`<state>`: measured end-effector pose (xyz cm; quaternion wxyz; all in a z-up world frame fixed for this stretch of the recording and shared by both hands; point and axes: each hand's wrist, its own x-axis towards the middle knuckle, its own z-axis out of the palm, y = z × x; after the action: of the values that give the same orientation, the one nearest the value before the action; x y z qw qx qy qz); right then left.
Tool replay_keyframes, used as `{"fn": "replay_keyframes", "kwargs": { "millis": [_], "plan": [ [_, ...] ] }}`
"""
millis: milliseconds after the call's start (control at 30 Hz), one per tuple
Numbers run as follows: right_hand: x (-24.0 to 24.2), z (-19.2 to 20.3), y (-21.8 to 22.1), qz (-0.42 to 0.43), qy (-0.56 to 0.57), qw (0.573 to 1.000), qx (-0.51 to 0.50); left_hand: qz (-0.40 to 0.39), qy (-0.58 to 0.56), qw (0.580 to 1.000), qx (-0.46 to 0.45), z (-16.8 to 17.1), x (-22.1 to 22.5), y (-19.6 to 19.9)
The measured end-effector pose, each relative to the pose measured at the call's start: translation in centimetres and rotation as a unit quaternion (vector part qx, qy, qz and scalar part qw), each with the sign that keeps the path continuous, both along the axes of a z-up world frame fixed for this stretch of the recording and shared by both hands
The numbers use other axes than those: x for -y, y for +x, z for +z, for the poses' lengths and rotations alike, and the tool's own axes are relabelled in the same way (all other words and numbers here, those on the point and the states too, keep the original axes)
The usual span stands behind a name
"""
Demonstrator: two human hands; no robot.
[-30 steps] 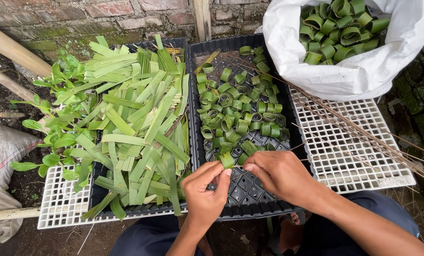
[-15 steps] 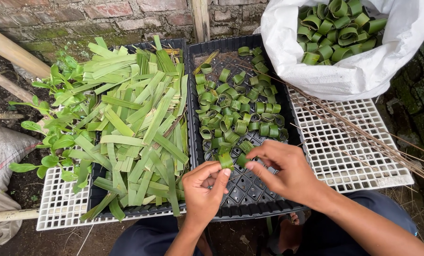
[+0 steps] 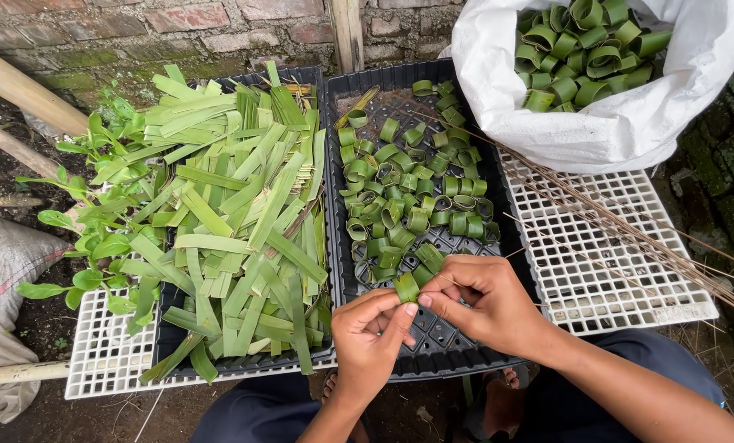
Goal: Manually assembling small circular containers by folding leaf strips and securing them with thin wooden skewers.
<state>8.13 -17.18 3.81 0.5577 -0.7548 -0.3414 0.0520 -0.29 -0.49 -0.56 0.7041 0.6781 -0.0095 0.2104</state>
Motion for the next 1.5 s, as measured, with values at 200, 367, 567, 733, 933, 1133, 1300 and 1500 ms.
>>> {"fn": "replay_keyframes", "kwargs": {
  "millis": [200,367,567,733,933,1133,1300,1500],
  "plan": [
    [0.2,0.0,1.4,0.025,-0.096,0.993,0.068,-0.022,0.019,0.998,-0.05,0.1,-0.3,0.8],
    [2.8,2.6,3.0,-0.044,-0.124,0.991,0.039,-0.093,0.362,0.902,-0.214,0.4,-3.2,1.9],
    [3.2,2.9,3.6,-0.039,-0.132,0.988,0.071,-0.139,0.382,0.873,-0.27,1.5,-3.1,2.7],
    [3.0,2.7,3.7,-0.019,-0.156,0.983,0.093,-0.072,0.301,0.938,-0.154,2.0,-3.1,2.7],
    [1.9,1.2,2.4,0.051,-0.307,0.948,0.059,-0.068,0.186,0.977,-0.081,1.3,-1.7,1.8],
    [1.1,-0.7,2.3,0.179,-0.368,0.909,0.081,-0.076,0.207,0.975,0.003,0.1,-1.9,2.0],
    [0.2,-0.7,3.4,0.091,-0.374,0.921,0.063,0.11,0.286,0.948,-0.082,-0.3,-5.4,2.8],
    [0.5,-4.5,3.6,0.154,-0.485,0.852,0.124,0.208,0.356,0.837,-0.359,-0.1,-13.0,3.7]
  ]
}}
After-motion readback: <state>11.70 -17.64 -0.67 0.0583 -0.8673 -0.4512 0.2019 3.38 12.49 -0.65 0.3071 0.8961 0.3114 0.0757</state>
